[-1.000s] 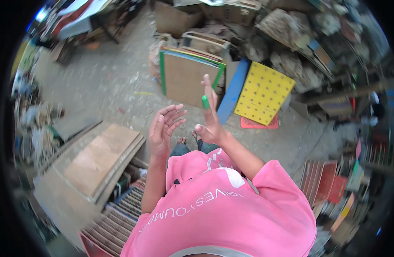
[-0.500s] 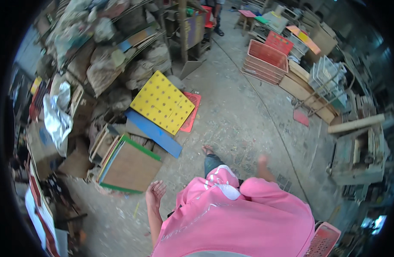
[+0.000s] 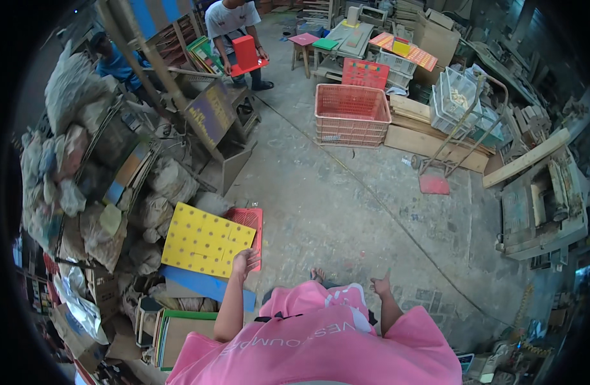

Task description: The person paints a rectangular wooden board green using their fingers. They dip their fingers into a paint can and apply the paint to the edges and surfaces of the board. The person then hands the painted board to a coworker who is using a heat gun on another piece of wood.

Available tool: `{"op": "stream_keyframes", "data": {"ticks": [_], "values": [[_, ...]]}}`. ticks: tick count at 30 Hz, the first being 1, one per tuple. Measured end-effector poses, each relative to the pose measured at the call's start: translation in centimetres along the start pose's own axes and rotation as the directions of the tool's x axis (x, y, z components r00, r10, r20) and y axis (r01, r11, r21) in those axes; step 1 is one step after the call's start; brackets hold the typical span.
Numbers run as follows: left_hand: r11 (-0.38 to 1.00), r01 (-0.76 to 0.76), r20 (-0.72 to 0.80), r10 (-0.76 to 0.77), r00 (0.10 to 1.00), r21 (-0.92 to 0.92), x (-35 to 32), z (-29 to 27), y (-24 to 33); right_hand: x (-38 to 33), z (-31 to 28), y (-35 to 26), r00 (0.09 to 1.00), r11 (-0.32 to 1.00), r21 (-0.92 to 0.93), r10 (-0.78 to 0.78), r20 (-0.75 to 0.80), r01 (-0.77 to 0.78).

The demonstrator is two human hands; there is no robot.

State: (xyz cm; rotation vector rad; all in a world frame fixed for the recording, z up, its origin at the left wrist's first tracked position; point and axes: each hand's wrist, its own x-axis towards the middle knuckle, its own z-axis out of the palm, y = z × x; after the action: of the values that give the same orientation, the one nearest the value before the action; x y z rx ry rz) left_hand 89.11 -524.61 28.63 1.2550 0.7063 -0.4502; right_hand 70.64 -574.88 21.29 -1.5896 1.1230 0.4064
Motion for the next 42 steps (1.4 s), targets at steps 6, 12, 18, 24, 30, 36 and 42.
{"op": "stream_keyframes", "data": {"ticks": [6, 12, 18, 24, 30, 36, 42], "values": [[0.977, 0.109, -0.120, -0.088, 0.989, 0.181, 9.3, 2.4, -4.2, 10.9, 0.3, -14.6, 0.995, 0.985, 0.142, -0.097, -0.021, 0.099], [0.300, -0.013, 0.023, -0.029, 0.999, 0.954, 16.4, -3.3, -7.4, 22.0, 5.7, -23.6, 1.000, 0.999, 0.044, 0.024, -0.004, -0.024], [0.227, -0.018, 0.044, -0.110, 0.993, 0.974, 30.0, 0.8, 4.0, 28.6, 11.2, -33.0, 0.956, 0.951, 0.143, 0.254, 0.148, -0.274], [0.345, -0.004, -0.003, 0.022, 1.000, 0.938, 51.7, 11.5, 23.4, 35.1, 15.9, -49.6, 0.990, 0.967, 0.213, 0.138, 0.019, -0.139], [0.920, -0.226, 0.104, 0.203, 0.974, 0.319, 63.0, 30.7, 51.5, 45.3, 20.8, -64.7, 0.998, 0.996, 0.082, 0.046, -0.050, -0.042], [0.996, 0.010, 0.138, -0.022, 0.990, 0.084, 68.9, 33.2, 61.5, 57.2, 27.0, -78.6, 0.995, 0.996, 0.083, -0.007, -0.104, 0.016], [0.911, 0.216, 0.070, -0.205, 0.976, -0.350, 75.3, 29.8, 66.2, 70.5, 34.6, -92.2, 0.811, 0.807, -0.090, -0.585, 0.016, 0.583]]}}
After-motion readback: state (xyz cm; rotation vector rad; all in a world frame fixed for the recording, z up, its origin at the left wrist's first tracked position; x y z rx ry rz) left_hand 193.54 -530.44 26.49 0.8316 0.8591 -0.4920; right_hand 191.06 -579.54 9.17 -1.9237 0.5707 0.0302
